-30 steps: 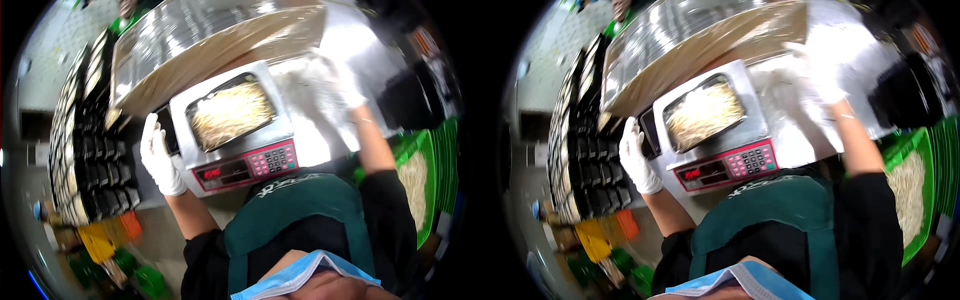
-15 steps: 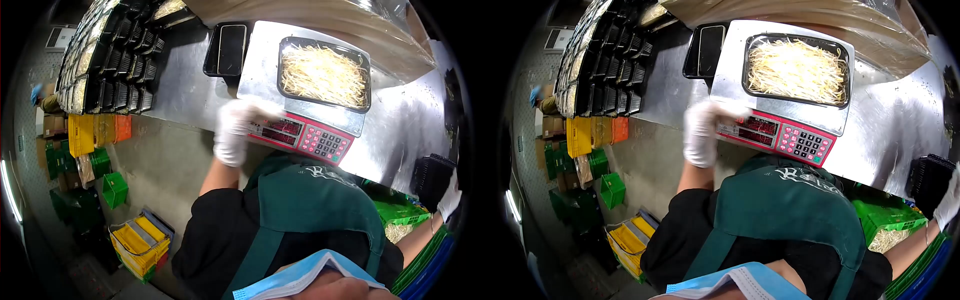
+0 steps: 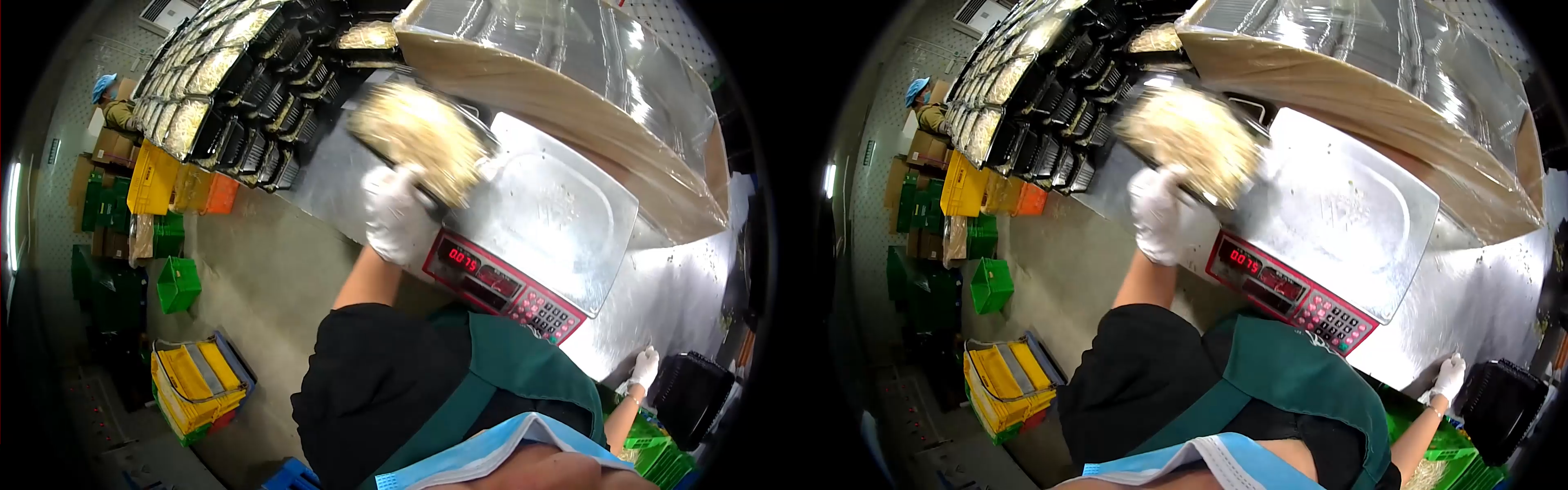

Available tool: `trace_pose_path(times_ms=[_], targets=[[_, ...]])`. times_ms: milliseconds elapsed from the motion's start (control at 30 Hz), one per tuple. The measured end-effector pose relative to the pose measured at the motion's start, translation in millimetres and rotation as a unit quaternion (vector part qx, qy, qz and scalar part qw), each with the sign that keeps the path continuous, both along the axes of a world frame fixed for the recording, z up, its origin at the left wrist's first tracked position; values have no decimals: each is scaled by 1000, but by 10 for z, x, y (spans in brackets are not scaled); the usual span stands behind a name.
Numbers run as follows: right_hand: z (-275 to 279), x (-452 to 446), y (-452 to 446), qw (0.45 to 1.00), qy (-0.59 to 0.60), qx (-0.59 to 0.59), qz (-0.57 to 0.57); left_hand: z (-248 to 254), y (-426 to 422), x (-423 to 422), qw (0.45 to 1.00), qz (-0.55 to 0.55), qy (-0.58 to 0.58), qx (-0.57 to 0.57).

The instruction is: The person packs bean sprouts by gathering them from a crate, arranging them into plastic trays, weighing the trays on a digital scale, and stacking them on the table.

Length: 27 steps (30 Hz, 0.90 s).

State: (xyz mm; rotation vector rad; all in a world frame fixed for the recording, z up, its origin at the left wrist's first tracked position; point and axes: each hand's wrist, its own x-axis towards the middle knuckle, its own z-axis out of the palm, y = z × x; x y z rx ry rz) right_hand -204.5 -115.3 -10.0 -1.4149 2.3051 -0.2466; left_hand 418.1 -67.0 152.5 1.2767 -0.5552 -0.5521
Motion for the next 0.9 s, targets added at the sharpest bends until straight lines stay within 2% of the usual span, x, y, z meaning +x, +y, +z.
trace_pose_path(times_ms=[33, 100, 133, 200, 267, 300, 333, 400, 433, 467, 500, 533, 567, 600, 633, 667, 700, 733, 767, 800, 867, 900], targets=[[22, 42, 7, 1000, 7, 3, -6, -67, -216, 403, 994, 53, -97, -13], [-122, -32, 48, 997, 60, -38, 11, -170, -647, 1188, 939, 194, -284, -12], [-47, 72, 83, 992, 90, -69, 59, -122, -890, 1537, 933, 188, -308, -2], [50, 222, 110, 995, 89, -37, 30, 142, -1377, 1965, 921, 207, -314, 98], [117, 318, 121, 995, 97, -26, 22, 120, -1870, 2365, 981, 152, -108, 61], [140, 347, 157, 995, 100, -11, 20, -10, -2028, 2557, 992, 77, -101, 16], [100, 299, 208, 994, 105, -11, 13, -78, -2121, 2541, 996, 51, -63, 40], [33, 131, 274, 983, 15, -183, 1, -252, -2325, 2723, 991, -23, 130, -29], [91, -51, 258, 973, 27, -230, 5, -326, -2322, 2876, 985, -77, 152, 15], [300, -135, 230, 939, -30, -342, 24, -290, -2307, 2929, 981, -119, 138, 71], [561, -461, 184, 909, -208, -360, 6, -217, -2263, 2768, 990, -49, 68, 117], [1035, -417, 165, 915, -37, -395, 66, -151, -2177, 2590, 987, 21, -6, 161], [1565, -367, 145, 886, 148, -430, 93, -129, -2086, 2439, 977, 65, -124, 158], [2028, -482, 114, 857, 280, -419, 107, -167, -1969, 2186, 979, 103, -151, 91], [2381, -615, 156, 854, 342, -388, 55, -143, -1724, 1816, 971, 33, -217, 92], [2619, -717, 179, 850, 383, -363, 18, -378, -1622, 1577, 974, -77, -215, 13], [2723, -884, 149, 850, 413, -327, -22, -459, -1448, 1233, 932, -94, -330, 119], [2746, -1049, 89, 852, 438, -281, -58, -530, -1273, 882, 864, -109, -445, 208], [2708, -1184, 32, 854, 458, -232, -85, -825, -1221, 766, 773, -108, -558, 283], [2645, -1297, -7, 854, 475, -186, -105, -757, -1175, 566, 722, -134, -557, 387], [2503, -1339, -21, 842, 499, -161, -126, -829, -1270, 431, 676, -126, -550, 473], [2467, -1334, 14, 831, 512, -175, -133, -818, -1320, 419, 678, -124, -551, 470]])
